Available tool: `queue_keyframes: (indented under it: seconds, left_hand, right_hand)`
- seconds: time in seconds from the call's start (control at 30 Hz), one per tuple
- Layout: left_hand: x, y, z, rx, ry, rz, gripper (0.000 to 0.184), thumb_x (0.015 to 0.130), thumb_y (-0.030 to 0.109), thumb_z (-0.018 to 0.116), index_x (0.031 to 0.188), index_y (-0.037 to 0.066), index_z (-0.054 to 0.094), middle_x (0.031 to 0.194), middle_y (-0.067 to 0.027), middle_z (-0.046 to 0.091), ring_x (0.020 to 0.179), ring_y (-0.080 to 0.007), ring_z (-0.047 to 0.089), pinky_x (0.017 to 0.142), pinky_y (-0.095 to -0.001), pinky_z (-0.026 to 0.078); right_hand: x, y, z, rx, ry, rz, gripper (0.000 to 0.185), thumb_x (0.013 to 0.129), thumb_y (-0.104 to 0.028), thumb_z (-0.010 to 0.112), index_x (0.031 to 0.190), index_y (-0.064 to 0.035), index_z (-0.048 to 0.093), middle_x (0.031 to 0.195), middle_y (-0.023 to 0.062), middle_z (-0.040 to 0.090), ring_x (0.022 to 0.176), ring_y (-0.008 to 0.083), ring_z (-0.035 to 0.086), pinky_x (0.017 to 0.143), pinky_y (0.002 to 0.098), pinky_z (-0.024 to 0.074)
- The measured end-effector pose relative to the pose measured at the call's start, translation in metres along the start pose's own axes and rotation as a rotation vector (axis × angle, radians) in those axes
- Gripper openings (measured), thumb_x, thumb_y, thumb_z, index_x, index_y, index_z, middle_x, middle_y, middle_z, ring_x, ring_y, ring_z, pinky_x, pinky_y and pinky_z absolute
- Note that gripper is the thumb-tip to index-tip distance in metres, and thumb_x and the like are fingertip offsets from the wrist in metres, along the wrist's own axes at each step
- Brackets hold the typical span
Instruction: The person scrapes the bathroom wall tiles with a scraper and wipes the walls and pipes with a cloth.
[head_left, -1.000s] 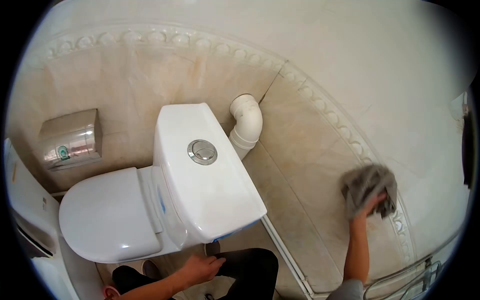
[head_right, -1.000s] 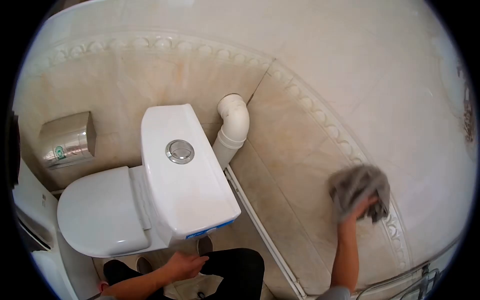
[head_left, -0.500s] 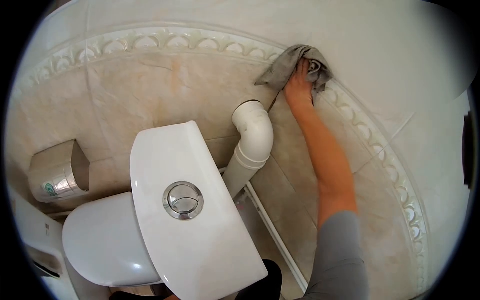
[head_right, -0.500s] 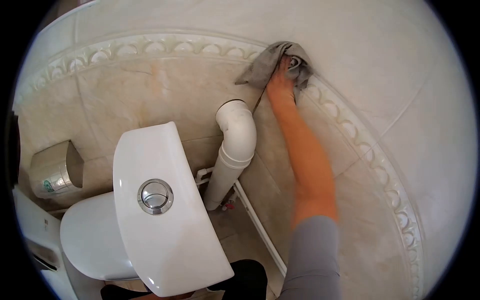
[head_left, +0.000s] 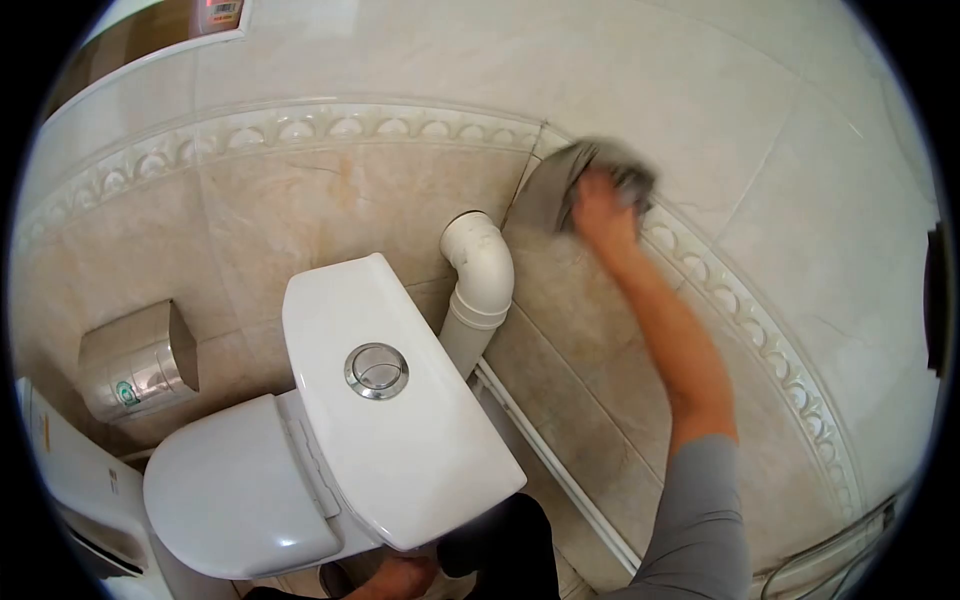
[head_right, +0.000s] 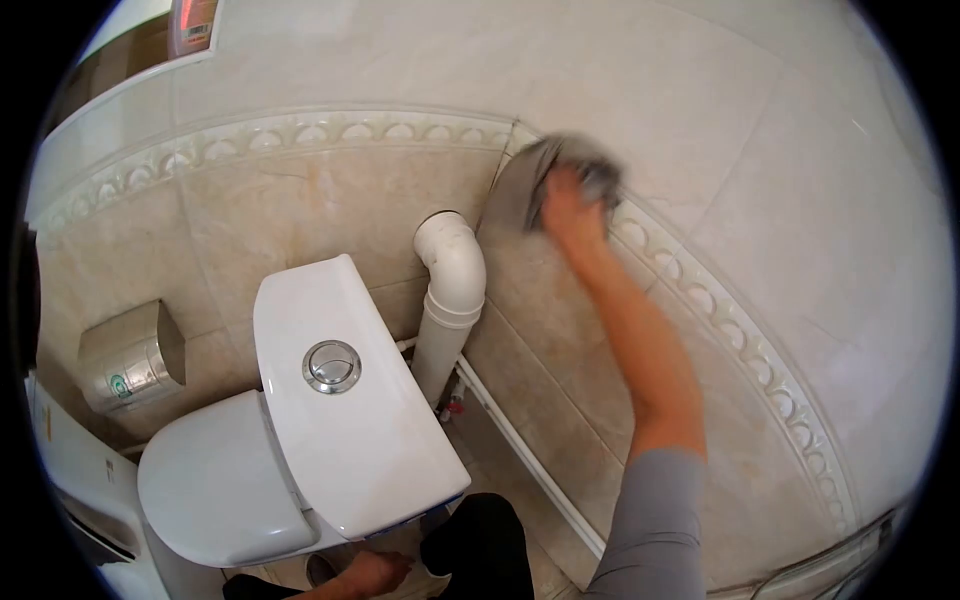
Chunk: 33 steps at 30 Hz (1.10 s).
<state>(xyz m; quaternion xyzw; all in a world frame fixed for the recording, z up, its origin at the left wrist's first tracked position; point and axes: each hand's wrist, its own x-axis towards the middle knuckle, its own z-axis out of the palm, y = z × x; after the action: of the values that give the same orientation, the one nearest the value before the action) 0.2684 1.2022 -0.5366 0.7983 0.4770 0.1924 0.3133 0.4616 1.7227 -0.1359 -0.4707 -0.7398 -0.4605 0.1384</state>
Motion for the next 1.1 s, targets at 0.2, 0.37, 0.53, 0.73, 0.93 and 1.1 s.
queue_keyframes:
  seconds: [0.2, 0.37, 0.53, 0.73, 0.93, 1.1]
  left_hand:
    - [0.005, -0.017, 0.037, -0.155, 0.118, -0.070, 0.028, 0.095, 0.019, 0.056, 0.113, 0.003, 0.070, 0.095, -0.0233, 0.070, 0.077, -0.0439, 0.065, 0.068, -0.0537, 0.052]
    - [0.018, -0.017, 0.013, -0.170, 0.180, -0.040, 0.026, 0.093, 0.019, 0.057, 0.110, 0.005, 0.070, 0.093, -0.0192, 0.070, 0.076, -0.0404, 0.066, 0.066, -0.0506, 0.054]
    - [0.019, -0.009, 0.000, -0.172, 0.208, -0.015, 0.024, 0.091, 0.019, 0.060, 0.109, 0.007, 0.070, 0.092, -0.0144, 0.070, 0.075, -0.0355, 0.068, 0.066, -0.0461, 0.056]
    - [0.014, 0.000, -0.007, -0.030, 0.185, 0.082, 0.021, 0.090, 0.019, 0.062, 0.108, 0.010, 0.070, 0.089, -0.0107, 0.069, 0.075, -0.0316, 0.070, 0.063, -0.0422, 0.058]
    - [0.012, -0.005, 0.010, 0.069, 0.031, 0.045, 0.021, 0.090, 0.021, 0.063, 0.107, 0.012, 0.070, 0.088, -0.0111, 0.068, 0.074, -0.0323, 0.069, 0.062, -0.0425, 0.057]
    - [0.028, -0.024, 0.031, 0.275, 0.028, 0.090, 0.022, 0.092, 0.022, 0.062, 0.108, 0.010, 0.070, 0.087, -0.0110, 0.068, 0.072, -0.0322, 0.068, 0.061, -0.0431, 0.056]
  right_hand:
    - [0.081, 0.013, -0.056, -0.241, 0.331, 0.182, 0.052, 0.095, -0.027, 0.054, 0.139, 0.0008, 0.051, 0.149, 0.0170, 0.048, 0.140, 0.0331, 0.040, 0.114, 0.0482, 0.0342]
    - [-0.010, -0.094, 0.120, -0.339, 0.079, -0.258, 0.056, 0.094, -0.019, 0.050, 0.145, 0.0047, 0.047, 0.156, 0.0218, 0.038, 0.137, 0.0362, 0.045, 0.113, 0.0580, 0.0326]
    - [-0.211, -0.157, 0.209, -0.384, -0.340, -0.679, 0.057, 0.094, -0.023, 0.051, 0.145, 0.0031, 0.049, 0.154, 0.0233, 0.042, 0.127, 0.0370, 0.055, 0.106, 0.0616, 0.0377]
    - [-0.271, -0.117, 0.129, -0.153, -0.769, -0.732, 0.036, 0.092, -0.030, 0.056, 0.111, -0.0079, 0.076, 0.124, 0.0152, 0.068, 0.115, 0.0276, 0.064, 0.098, 0.0596, 0.0423]
    - [-0.053, 0.035, -0.081, -0.244, -0.042, -0.072, 0.028, 0.090, -0.028, 0.060, 0.081, -0.0101, 0.079, 0.089, 0.0078, 0.072, 0.086, 0.0278, 0.068, 0.112, 0.0570, 0.0335]
    - [0.000, 0.017, -0.038, -0.347, 0.391, 0.057, 0.056, 0.092, -0.032, 0.055, 0.138, 0.0001, 0.055, 0.141, 0.0188, 0.054, 0.129, 0.0311, 0.051, 0.119, 0.0573, 0.0236]
